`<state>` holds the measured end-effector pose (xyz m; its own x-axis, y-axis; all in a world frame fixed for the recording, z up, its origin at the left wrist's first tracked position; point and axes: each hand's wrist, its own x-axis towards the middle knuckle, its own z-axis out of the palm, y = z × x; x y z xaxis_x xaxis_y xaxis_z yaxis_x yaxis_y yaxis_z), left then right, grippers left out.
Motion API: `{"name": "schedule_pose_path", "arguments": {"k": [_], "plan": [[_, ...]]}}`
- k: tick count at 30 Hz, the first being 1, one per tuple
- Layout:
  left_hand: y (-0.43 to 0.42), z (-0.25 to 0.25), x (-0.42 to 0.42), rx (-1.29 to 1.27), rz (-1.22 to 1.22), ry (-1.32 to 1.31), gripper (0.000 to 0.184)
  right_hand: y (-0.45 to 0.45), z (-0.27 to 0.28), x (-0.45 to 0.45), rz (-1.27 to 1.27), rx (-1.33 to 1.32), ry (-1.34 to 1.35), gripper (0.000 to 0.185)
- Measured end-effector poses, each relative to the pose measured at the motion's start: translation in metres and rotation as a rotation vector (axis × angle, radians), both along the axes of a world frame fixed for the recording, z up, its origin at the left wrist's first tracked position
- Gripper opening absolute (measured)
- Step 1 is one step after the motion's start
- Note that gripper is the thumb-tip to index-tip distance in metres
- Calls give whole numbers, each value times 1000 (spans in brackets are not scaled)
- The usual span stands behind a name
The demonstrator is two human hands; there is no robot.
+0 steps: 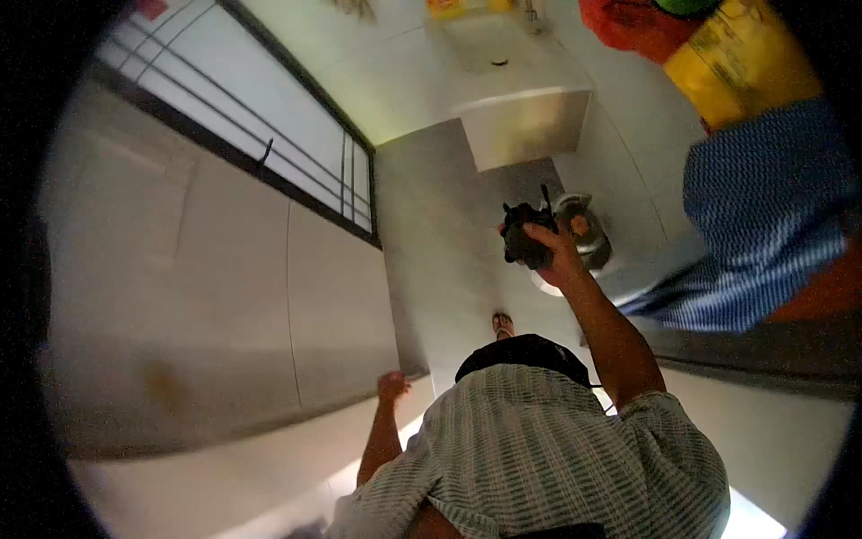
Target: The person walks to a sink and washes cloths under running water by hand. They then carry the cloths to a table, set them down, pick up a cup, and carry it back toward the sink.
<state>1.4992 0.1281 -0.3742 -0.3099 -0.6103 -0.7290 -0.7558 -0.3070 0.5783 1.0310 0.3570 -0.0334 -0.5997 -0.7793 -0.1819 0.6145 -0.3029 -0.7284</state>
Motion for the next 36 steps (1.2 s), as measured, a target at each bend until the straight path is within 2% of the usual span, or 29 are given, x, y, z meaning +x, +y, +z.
{"name": "schedule_pose_path", "arguments": {"k": [1,3,4,5,6,7,8,9,10,11,12,13,14,15,16,17,20,22,24,25,27,30,32,34,36], "plan": [[-3,-10,-7,-29,-158,-50,30,-16,1,-24,26,-78,64,39],[-20,-35,-21,-280,-833,-172,37,-56,-6,-68,1,-63,105,40],[-19,-26,-33,-614,-1250,-247,41,-70,-6,-86,-7,-43,112,40],[-19,-16,-39,-618,-1268,-213,33,-84,-3,-104,-34,-17,83,40],[-27,-9,-46,-629,-1278,-173,26,-97,-2,-117,-36,8,98,40],[-44,-22,-58,-658,-1280,-134,22,-113,1,-135,-37,18,124,40],[-36,-32,-69,-355,-641,-188,46,-113,-2,-158,-41,1,139,40],[-49,-62,-68,-223,-432,-126,46,-126,-1,-175,-46,8,117,37],[-63,-64,-81,-112,-211,-62,46,-140,0,-190,-73,26,132,37],[-77,-60,-91,-160,-331,-62,44,-149,-1,-207,-101,44,139,37],[-94,-67,-94,-94,-296,-59,40,-164,-2,-223,-129,69,152,37],[-110,-33,-117,-30,-260,-58,37,-178,-4,-238,-153,126,184,40],[-123,45,-162,32,-223,-60,35,-191,-6,-254,-163,140,193,39],[-141,47,-180,-4,-319,-168,27,-189,-11,-269,-179,136,200,38],[-168,64,-208,29,-216,-211,27,-207,-10,-286,-191,148,219,38],[-201,29,-203,-37,-333,-79,27,-221,-15,-302,-221,149,232,38],[-287,17,-254,18,-454,-193,26,-255,-5,-339,-330,236,262,38],[-359,-54,-278,97,-456,-267,36,-268,-7,-373,-357,260,308,37],[-429,-94,-324,-486,-1133,-292,43,-274,-16,-402,-418,319,363,35],[-459,-86,-356,-531,-1215,-241,42,-280,-24,-425,-411,372,388,30],[-498,-36,-426,-452,-1028,-131,41,-295,-19,-451,-451,412,399,25],[-515,67,-545,-235,-664,63,41,-310,-18,-506,-466,566,472,26],[-539,57,-605,-139,-507,240,37,-316,-22,-544,-480,668,536,27],[-533,104,-672,-77,-510,307,35,-323,-33,-589,-495,730,616,29],[-532,110,-717,6,-516,435,36,-328,-35,-623,-468,786,613,38]]}}
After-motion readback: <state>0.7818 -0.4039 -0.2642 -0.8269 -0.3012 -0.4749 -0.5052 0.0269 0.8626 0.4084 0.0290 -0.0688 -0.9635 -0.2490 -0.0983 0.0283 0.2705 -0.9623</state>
